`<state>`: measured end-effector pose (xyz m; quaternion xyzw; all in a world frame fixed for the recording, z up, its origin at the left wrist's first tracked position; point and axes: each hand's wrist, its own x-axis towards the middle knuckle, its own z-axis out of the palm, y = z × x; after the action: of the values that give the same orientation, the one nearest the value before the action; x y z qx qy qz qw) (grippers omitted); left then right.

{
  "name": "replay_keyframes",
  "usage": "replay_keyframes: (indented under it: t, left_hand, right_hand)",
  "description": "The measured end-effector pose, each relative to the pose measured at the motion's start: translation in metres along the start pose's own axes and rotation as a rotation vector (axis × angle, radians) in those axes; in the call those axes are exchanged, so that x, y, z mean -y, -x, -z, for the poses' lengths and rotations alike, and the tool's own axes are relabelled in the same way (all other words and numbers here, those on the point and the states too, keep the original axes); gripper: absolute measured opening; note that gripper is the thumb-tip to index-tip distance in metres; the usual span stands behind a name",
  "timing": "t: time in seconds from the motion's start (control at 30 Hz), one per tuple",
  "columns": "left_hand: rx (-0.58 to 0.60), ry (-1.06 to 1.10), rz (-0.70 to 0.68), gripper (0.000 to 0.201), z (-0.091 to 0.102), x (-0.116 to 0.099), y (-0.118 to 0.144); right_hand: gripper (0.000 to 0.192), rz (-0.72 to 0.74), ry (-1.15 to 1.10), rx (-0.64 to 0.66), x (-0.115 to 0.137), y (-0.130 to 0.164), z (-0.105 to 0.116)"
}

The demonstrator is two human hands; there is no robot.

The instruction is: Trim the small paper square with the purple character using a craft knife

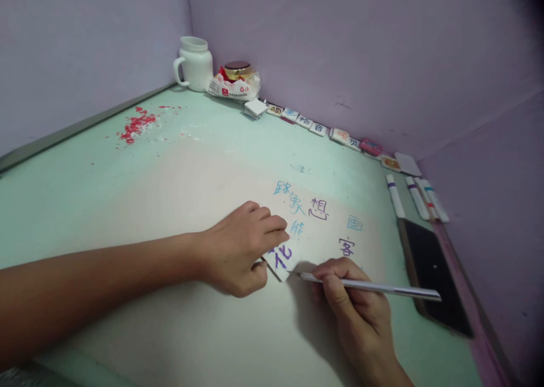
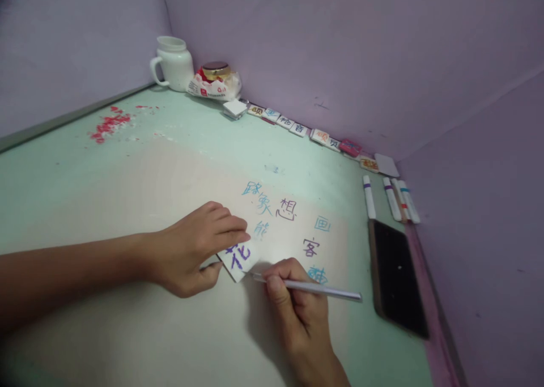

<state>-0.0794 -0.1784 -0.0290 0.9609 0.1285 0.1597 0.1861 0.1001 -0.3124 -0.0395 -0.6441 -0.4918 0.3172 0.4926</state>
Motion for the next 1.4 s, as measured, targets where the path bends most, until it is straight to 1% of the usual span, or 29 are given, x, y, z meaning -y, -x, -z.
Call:
replay_keyframes:
  t: [0.1, 0.17, 0.27, 0.33, 0.43, 0.5, 0.57, 0.7, 0.77, 0.83, 0.97, 1.1, 1.17, 1.27, 1.3, 1.4]
  left_hand:
    - [-0.003, 0.004, -0.001, 0.04, 0.0, 0.0, 0.0]
    - [0.001, 0.004, -0.002, 0.041, 0.0, 0.001, 0.0]
    - [0.004, 0.006, -0.006, 0.041, 0.001, 0.0, 0.001]
    - [0.005, 0.004, -0.006, 0.041, 0.001, 0.0, 0.001]
    - [0.007, -0.007, -0.005, 0.041, 0.001, -0.001, 0.001]
    - [0.008, -0.012, -0.003, 0.04, 0.001, -0.001, 0.0]
    - [0.009, -0.013, -0.001, 0.04, 0.001, -0.001, 0.0]
    - [0.004, -0.008, -0.003, 0.04, 0.0, -0.001, 0.0]
    - [0.002, -0.011, -0.003, 0.039, 0.0, -0.002, 0.0]
    - [0.006, -0.014, 0.0, 0.039, 0.0, -0.002, 0.0]
    - [0.012, -0.012, 0.004, 0.041, 0.001, -0.002, 0.0]
    - [0.008, -0.009, 0.006, 0.04, 0.001, -0.002, 0.0]
    - [0.01, -0.006, 0.004, 0.04, 0.002, -0.002, 0.0]
    - [0.003, -0.004, 0.002, 0.041, 0.001, -0.002, 0.0]
    - [-0.002, -0.004, 0.005, 0.041, 0.001, -0.001, 0.0]
    - [-0.012, 0.0, 0.012, 0.041, 0.0, -0.001, 0.0]
  right_hand:
    - [0.026, 0.015, -0.066, 0.005, -0.006, -0.001, 0.004]
    - [0.022, 0.092, -0.083, 0.023, -0.011, -0.003, 0.007]
    - [0.018, 0.216, -0.043, 0.056, -0.013, -0.005, 0.009]
    - [0.016, 0.216, -0.023, 0.061, -0.01, -0.004, 0.007]
    - [0.018, 0.145, -0.035, 0.032, -0.003, -0.002, 0.001]
    - [0.018, 0.122, -0.03, 0.017, 0.0, -0.001, -0.001]
    - [0.016, 0.148, 0.008, 0.041, 0.0, -0.002, 0.0]
    - [0.012, 0.243, 0.098, 0.14, -0.005, -0.006, 0.006]
    - [0.012, 0.261, 0.116, 0.152, -0.006, -0.007, 0.007]
    - [0.012, 0.245, 0.123, 0.125, -0.004, -0.006, 0.005]
    - [0.02, 0.129, 0.094, 0.029, 0.001, -0.002, -0.001]
    - [0.024, 0.064, 0.022, 0.019, 0.001, -0.001, -0.001]
    - [0.024, 0.076, -0.02, 0.025, -0.002, -0.002, 0.002]
    - [0.021, 0.156, -0.083, 0.024, -0.006, -0.002, 0.005]
    - [0.019, 0.164, -0.091, -0.002, -0.007, -0.001, 0.005]
    - [0.011, 0.119, -0.036, -0.121, -0.008, 0.002, 0.006]
